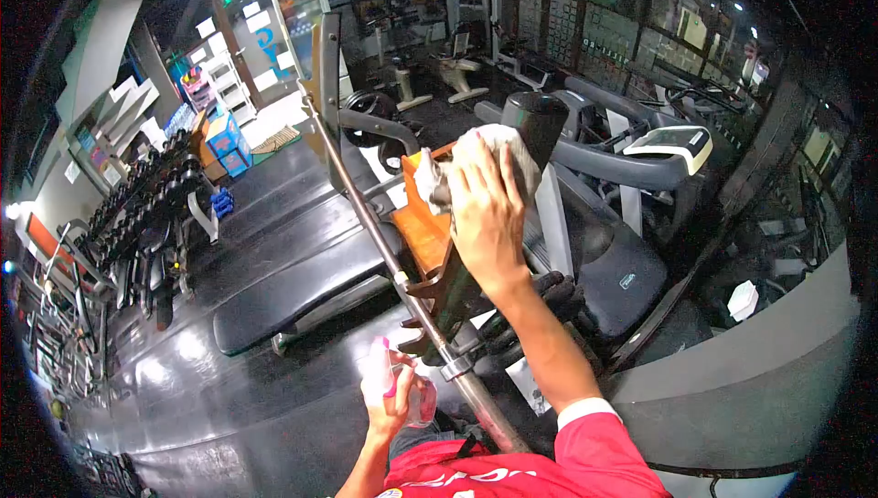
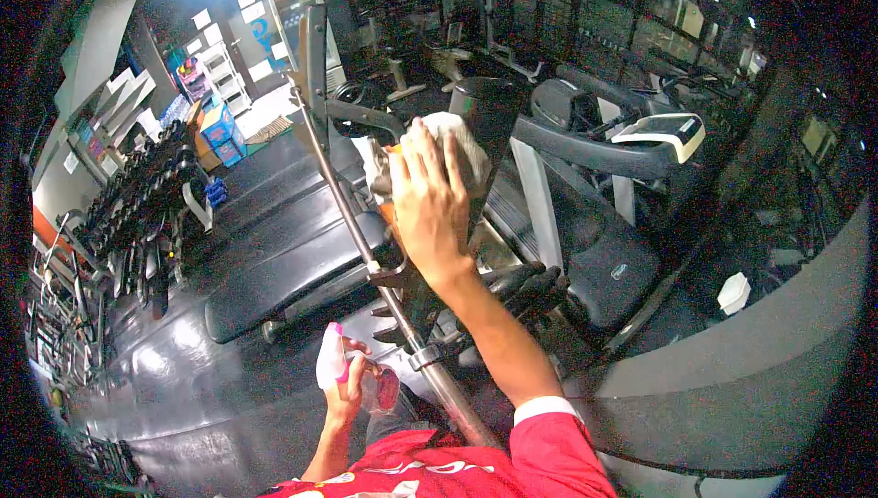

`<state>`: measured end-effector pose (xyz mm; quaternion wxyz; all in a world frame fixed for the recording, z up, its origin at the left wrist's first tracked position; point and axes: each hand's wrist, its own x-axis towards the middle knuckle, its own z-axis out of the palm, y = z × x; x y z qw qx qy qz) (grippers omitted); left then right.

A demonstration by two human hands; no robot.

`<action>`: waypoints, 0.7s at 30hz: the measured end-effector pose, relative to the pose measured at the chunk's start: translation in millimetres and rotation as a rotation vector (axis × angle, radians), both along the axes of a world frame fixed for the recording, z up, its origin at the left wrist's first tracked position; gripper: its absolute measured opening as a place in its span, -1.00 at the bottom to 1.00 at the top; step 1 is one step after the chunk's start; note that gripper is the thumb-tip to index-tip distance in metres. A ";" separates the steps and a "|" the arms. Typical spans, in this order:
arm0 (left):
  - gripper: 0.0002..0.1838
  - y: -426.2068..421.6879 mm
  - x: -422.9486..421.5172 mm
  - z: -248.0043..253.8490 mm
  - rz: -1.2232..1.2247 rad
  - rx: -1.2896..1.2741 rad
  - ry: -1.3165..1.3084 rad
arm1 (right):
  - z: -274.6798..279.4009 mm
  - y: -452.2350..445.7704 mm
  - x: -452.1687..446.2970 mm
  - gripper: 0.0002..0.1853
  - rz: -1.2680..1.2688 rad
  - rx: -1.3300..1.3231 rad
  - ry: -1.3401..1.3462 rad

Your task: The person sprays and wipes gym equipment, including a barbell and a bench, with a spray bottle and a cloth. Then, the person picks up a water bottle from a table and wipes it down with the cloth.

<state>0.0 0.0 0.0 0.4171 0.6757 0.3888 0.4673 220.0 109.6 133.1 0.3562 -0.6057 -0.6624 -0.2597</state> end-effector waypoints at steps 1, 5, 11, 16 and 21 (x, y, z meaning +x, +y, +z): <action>-0.39 0.6 0.0 -3.2 -0.003 -0.075 -0.046 | -5.8 -6.8 -4.8 -0.53 0.013 0.016 0.021; -0.41 -8.5 6.4 -1.4 0.020 -0.077 -0.099 | -103.5 -15.5 -31.7 -0.67 0.073 -0.133 0.051; -0.39 -6.5 -5.7 -2.6 0.015 -0.124 -0.106 | -157.4 -34.5 -62.5 -0.73 0.172 -0.417 0.595; -0.39 -8.7 -6.3 -6.7 0.035 -0.147 -0.115 | -178.1 -45.1 -60.9 -0.68 0.101 -0.359 0.726; -0.40 -6.1 -3.4 -13.9 0.031 -0.099 -0.098 | -185.3 -72.9 -45.8 -0.68 0.267 -0.405 1.290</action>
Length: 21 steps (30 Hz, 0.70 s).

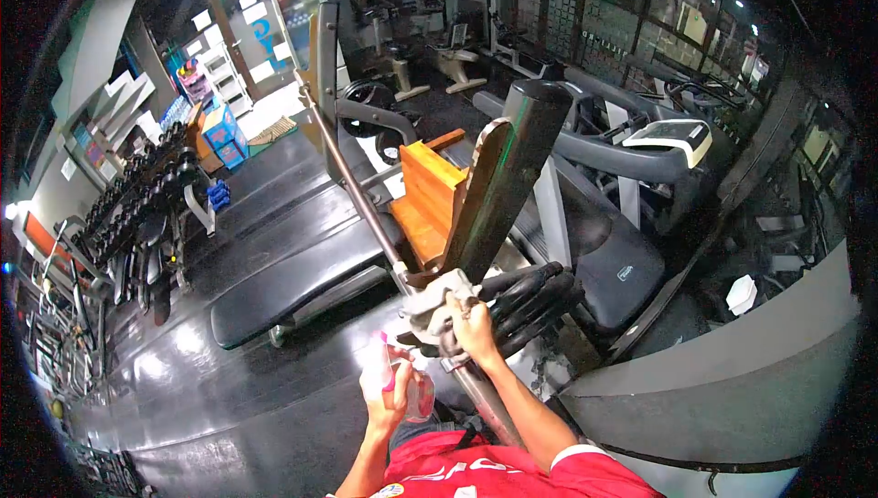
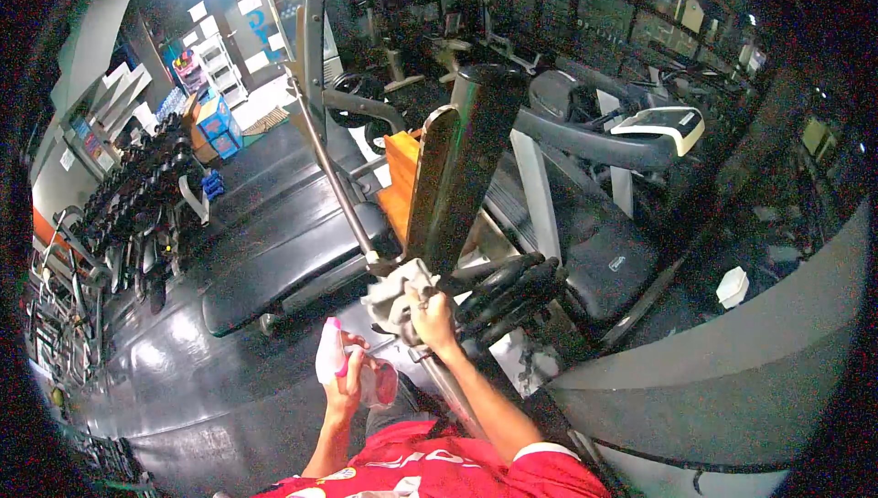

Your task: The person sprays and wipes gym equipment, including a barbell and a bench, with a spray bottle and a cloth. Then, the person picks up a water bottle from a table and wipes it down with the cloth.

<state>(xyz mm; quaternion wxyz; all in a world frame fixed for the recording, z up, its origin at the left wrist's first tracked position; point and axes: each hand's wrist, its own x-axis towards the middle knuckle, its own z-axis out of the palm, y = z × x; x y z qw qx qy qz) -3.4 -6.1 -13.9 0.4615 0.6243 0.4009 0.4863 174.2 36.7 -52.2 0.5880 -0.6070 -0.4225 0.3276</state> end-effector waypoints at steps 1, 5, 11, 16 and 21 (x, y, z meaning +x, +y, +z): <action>-0.40 0.2 1.1 1.4 -0.011 -0.015 0.012 | 1.7 -0.5 -0.2 -0.67 -0.121 0.059 0.036; -0.52 -2.1 8.4 20.6 0.018 -0.029 -0.041 | 60.8 4.8 11.5 -0.75 -0.471 0.336 0.178; -0.44 5.1 2.6 2.5 -0.073 0.082 0.109 | 139.3 65.1 44.7 -0.84 -0.387 0.575 -0.533; -0.64 2.2 11.5 27.4 0.010 0.071 0.035 | 75.3 81.7 12.0 -0.72 -0.354 0.610 -0.449; -0.42 7.2 5.4 17.0 -0.063 0.017 0.060 | -98.3 44.7 -45.3 -0.66 -0.351 0.164 -0.248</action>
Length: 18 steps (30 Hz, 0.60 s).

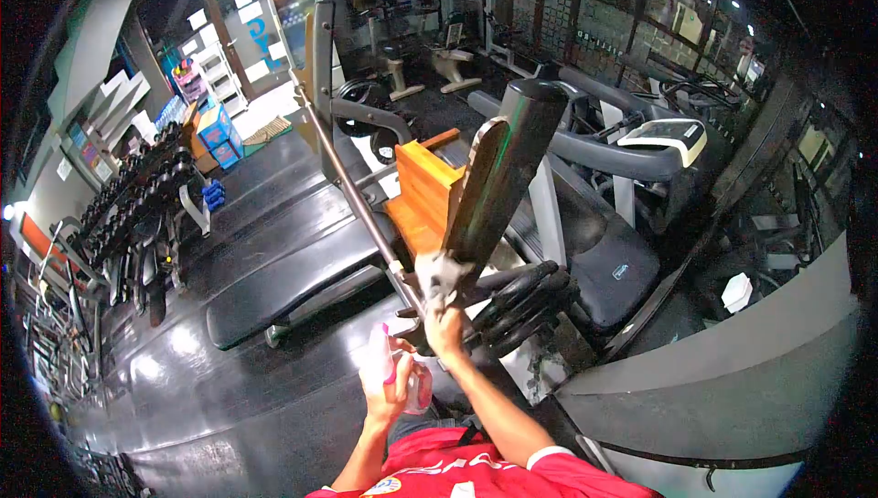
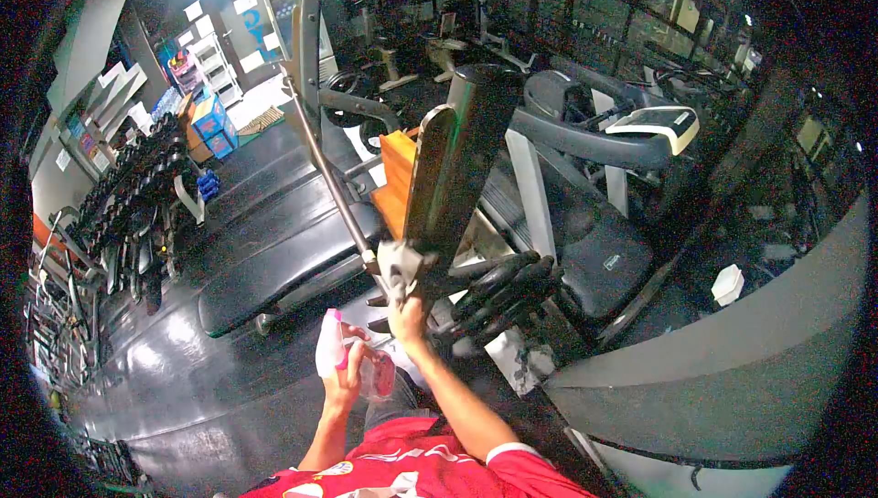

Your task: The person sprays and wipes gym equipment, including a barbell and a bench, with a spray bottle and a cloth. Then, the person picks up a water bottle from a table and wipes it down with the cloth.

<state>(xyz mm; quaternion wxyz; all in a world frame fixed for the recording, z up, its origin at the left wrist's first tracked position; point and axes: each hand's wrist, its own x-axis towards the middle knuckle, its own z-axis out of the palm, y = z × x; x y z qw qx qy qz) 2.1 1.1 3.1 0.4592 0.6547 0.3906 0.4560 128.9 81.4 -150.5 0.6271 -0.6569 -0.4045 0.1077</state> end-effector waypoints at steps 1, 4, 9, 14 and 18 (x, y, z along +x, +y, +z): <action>-0.42 1.5 -0.4 -3.3 -0.006 0.001 0.000 | 4.0 -18.3 -9.1 -0.64 0.082 -0.153 0.101; -0.40 4.2 -0.2 -6.6 0.024 0.229 0.109 | 1.4 -26.2 2.2 -0.63 0.084 -0.239 -0.090; -0.42 1.0 3.4 6.3 -0.004 0.074 0.025 | 18.3 -14.6 45.8 -0.75 -0.113 -0.101 0.055; -0.42 0.7 0.7 1.3 -0.003 0.028 0.007 | 143.2 -5.2 103.0 -0.63 -0.499 0.144 -0.632; -0.43 2.0 0.4 5.6 -0.018 -0.005 0.042 | 245.0 25.9 137.1 -0.77 0.031 0.479 -0.381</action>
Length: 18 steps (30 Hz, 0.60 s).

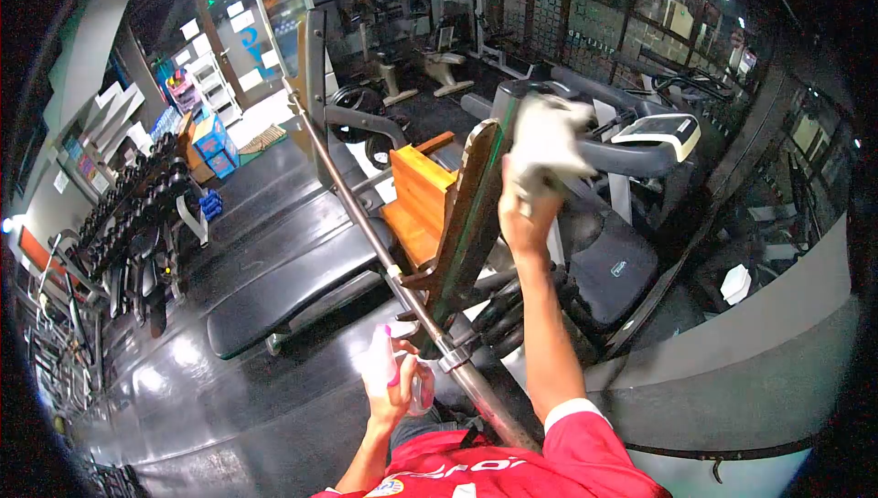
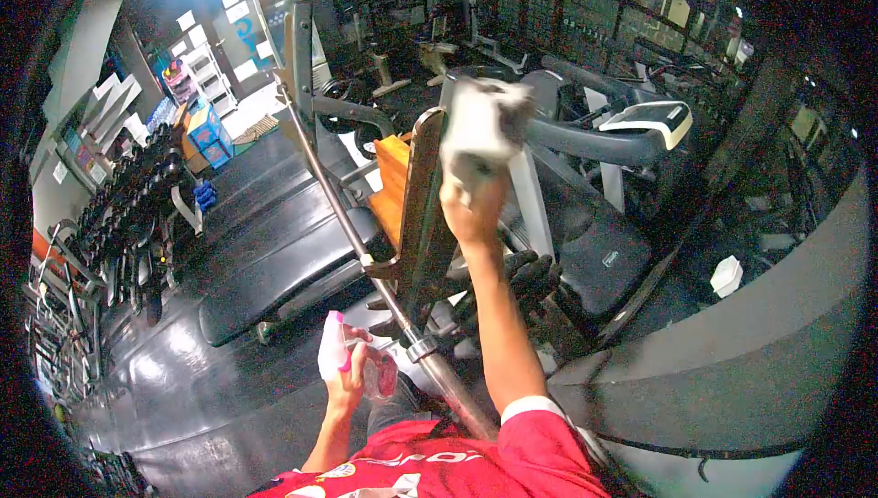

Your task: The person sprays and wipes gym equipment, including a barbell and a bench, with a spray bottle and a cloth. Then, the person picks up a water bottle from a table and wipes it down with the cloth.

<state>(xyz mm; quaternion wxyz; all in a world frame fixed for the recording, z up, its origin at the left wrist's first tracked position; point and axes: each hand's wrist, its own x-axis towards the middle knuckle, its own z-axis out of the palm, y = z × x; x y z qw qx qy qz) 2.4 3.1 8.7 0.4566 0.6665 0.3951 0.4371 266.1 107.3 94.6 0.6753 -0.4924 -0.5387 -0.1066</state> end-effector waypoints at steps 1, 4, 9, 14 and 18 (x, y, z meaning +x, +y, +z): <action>-0.43 0.2 0.9 3.0 0.000 -0.001 -0.001 | -4.1 20.9 -0.7 -0.66 -0.111 -0.040 -0.032; -0.45 0.8 2.3 12.4 0.051 0.260 0.186 | -6.5 11.0 -31.9 -0.34 -0.269 -0.123 -0.344; -0.45 0.9 0.9 7.8 0.088 0.085 0.060 | -149.5 -4.4 -60.4 -0.42 -0.170 -0.472 -0.091; -0.45 3.8 -6.8 2.9 0.078 0.261 0.170 | -146.8 5.8 -53.3 -0.58 -0.176 -0.179 0.351; -0.43 2.5 -9.0 -6.6 0.075 0.158 0.073 | -110.3 24.0 -17.6 -0.67 -0.183 -0.122 0.549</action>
